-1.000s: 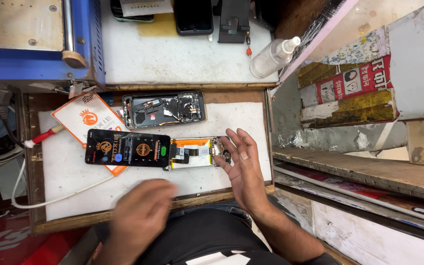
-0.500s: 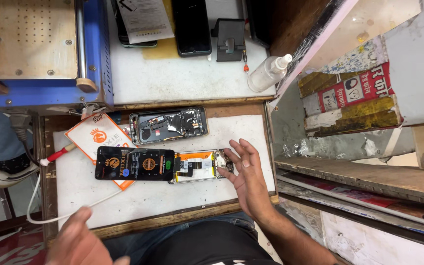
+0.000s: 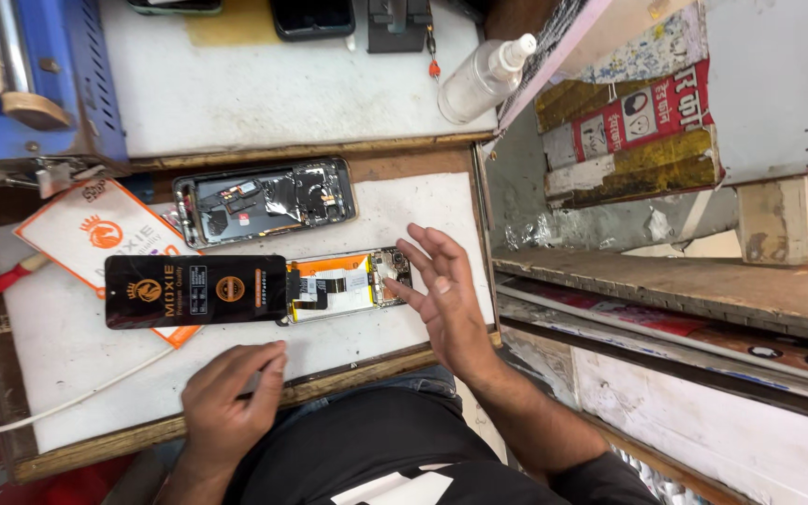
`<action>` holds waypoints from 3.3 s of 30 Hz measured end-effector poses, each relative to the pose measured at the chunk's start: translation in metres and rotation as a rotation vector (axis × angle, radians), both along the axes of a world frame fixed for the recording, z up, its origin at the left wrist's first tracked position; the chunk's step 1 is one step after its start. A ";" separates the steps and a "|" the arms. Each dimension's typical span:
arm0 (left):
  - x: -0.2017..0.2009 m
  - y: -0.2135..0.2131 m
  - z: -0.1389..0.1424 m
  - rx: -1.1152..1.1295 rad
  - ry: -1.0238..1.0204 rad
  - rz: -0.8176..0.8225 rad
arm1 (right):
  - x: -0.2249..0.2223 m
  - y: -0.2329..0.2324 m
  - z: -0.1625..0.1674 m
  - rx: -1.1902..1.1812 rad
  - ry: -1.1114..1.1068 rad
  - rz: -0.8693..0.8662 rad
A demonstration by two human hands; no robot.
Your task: The person works on a disassembled smartphone at a repair workbench, connecting the flex cable of a replacement display to the phone body, powering the screen on to test it, peeling the protective film from the new display, and handling the screen assembly and phone frame.
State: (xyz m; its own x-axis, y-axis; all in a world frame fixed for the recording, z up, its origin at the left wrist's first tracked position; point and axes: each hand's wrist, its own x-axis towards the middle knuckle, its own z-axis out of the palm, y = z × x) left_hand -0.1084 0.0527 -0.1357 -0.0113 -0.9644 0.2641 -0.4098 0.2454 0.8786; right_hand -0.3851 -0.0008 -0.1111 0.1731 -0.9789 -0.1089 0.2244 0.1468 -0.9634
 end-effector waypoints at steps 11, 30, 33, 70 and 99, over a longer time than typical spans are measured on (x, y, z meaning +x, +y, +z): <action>-0.005 -0.006 0.004 -0.006 -0.064 -0.131 | 0.023 0.001 0.018 -0.050 0.179 0.154; -0.006 -0.006 0.004 0.035 -0.112 -0.139 | 0.020 0.003 0.007 0.039 0.015 0.025; -0.007 -0.006 0.000 0.057 -0.112 -0.146 | 0.022 0.004 0.006 0.031 0.036 0.040; 0.045 -0.030 0.026 0.036 -0.631 0.067 | 0.015 -0.006 0.002 0.100 -0.002 -0.007; 0.051 -0.051 0.036 0.220 -0.844 -0.096 | 0.008 -0.018 0.004 0.104 0.106 0.100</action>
State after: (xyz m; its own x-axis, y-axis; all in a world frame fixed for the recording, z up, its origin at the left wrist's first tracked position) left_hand -0.0578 0.0020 -0.1002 -0.2030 -0.9773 -0.0606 -0.9304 0.1732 0.3230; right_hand -0.3771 -0.0187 -0.1075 0.2510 -0.9400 -0.2310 0.1018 0.2630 -0.9594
